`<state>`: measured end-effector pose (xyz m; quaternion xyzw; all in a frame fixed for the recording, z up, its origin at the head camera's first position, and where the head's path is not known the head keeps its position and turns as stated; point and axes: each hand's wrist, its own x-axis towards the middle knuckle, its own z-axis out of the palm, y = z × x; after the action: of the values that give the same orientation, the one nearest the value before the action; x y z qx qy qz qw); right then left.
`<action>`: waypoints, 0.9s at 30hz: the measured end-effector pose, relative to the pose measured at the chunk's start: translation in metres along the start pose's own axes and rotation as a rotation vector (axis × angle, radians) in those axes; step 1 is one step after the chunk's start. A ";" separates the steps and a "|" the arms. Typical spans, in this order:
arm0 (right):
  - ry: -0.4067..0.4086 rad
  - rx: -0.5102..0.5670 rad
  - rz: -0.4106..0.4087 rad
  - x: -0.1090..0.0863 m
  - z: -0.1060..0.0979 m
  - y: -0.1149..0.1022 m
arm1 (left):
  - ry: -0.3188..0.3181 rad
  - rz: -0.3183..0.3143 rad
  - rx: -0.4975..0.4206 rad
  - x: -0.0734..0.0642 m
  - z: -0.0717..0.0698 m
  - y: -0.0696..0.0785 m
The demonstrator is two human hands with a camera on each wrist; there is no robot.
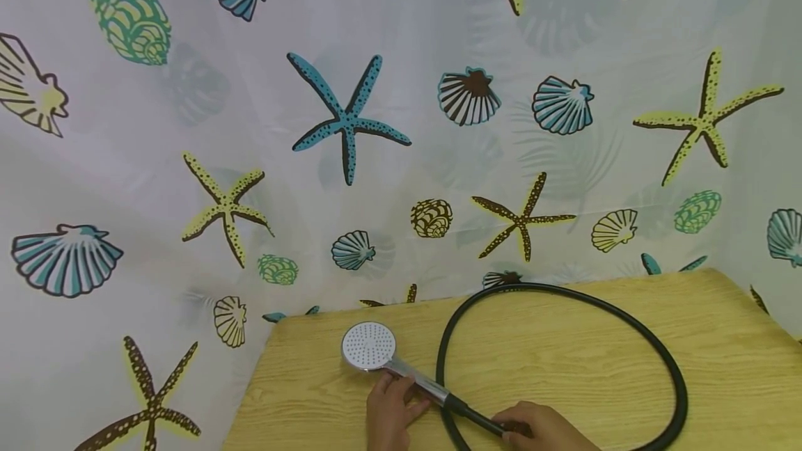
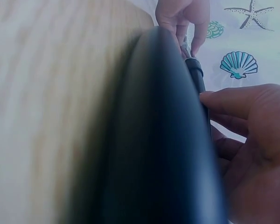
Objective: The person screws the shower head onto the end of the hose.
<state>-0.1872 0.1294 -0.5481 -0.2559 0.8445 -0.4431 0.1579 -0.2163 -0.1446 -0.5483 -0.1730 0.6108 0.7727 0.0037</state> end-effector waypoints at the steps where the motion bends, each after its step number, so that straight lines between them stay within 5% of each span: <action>1: -0.004 0.000 0.009 0.000 0.000 0.000 | 0.001 -0.002 0.003 0.000 0.000 0.000; 27: -0.074 0.160 0.023 -0.004 0.002 0.008 | 0.011 -0.007 0.002 0.007 -0.004 -0.005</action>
<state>-0.1849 0.1344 -0.5551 -0.2488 0.8030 -0.4975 0.2140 -0.2207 -0.1490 -0.5561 -0.1794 0.6108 0.7712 0.0033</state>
